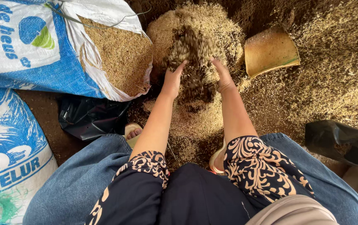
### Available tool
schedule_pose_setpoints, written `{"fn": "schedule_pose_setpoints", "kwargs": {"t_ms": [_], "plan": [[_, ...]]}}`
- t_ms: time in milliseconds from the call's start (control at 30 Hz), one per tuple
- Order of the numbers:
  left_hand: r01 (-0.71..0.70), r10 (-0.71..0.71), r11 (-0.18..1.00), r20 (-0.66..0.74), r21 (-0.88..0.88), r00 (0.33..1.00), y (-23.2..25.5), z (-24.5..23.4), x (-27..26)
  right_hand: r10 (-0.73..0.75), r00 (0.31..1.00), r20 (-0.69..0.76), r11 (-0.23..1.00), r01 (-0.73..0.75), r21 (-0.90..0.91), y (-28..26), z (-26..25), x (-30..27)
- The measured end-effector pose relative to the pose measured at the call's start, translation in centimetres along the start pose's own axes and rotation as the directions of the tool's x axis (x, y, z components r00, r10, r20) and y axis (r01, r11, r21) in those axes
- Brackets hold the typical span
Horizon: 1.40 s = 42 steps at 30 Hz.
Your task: The person scoops grain from a large sack using a scoop and fills a black plastic bag. They then pour additional grain from the sack onto the floor and mix it with their hands.
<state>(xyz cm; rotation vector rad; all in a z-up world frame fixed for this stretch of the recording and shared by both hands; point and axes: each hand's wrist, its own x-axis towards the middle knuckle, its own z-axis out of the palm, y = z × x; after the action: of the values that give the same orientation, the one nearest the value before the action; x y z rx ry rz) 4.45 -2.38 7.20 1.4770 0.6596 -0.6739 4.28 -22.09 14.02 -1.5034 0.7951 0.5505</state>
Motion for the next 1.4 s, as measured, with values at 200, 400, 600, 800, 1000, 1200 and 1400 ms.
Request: {"fn": "schedule_pose_setpoints", "kwargs": {"t_ms": [200,400,600,800,1000,1200,1400], "plan": [[-0.264,0.263,0.962,-0.017,-0.074,0.965,3.9,-0.6,-4.4,-0.178,0.982,-0.063,0.984,0.178,-0.008,-4.2,0.2,-4.9],[-0.217,0.271,0.941,-0.190,0.260,0.944,-1.6,-1.9,-7.1,-0.224,0.933,-0.282,0.971,0.188,-0.148,-1.5,-1.6,-5.9],[0.291,-0.027,0.855,-0.525,0.428,0.851,-9.1,-3.7,-7.9,0.031,0.838,-0.545,0.960,-0.178,-0.218,9.0,-1.5,-5.6],[0.263,-0.240,0.965,-0.439,-0.010,0.866,-5.5,-0.3,-8.2,0.088,0.866,-0.493,0.991,-0.128,-0.048,10.4,2.8,-3.4],[0.101,-0.153,0.976,-0.280,-0.191,0.948,-4.0,0.9,-6.5,0.171,0.953,-0.250,0.980,-0.137,0.146,5.2,3.4,-6.4],[-0.118,0.102,0.950,-0.068,-0.290,0.992,-3.6,1.5,-3.1,0.103,0.982,-0.160,0.978,-0.070,0.197,1.5,3.7,-7.1],[-0.351,0.352,0.896,-0.044,-0.274,0.935,1.6,0.3,-4.4,-0.379,0.913,-0.152,0.906,0.400,0.140,-1.1,3.4,-5.0]]}}
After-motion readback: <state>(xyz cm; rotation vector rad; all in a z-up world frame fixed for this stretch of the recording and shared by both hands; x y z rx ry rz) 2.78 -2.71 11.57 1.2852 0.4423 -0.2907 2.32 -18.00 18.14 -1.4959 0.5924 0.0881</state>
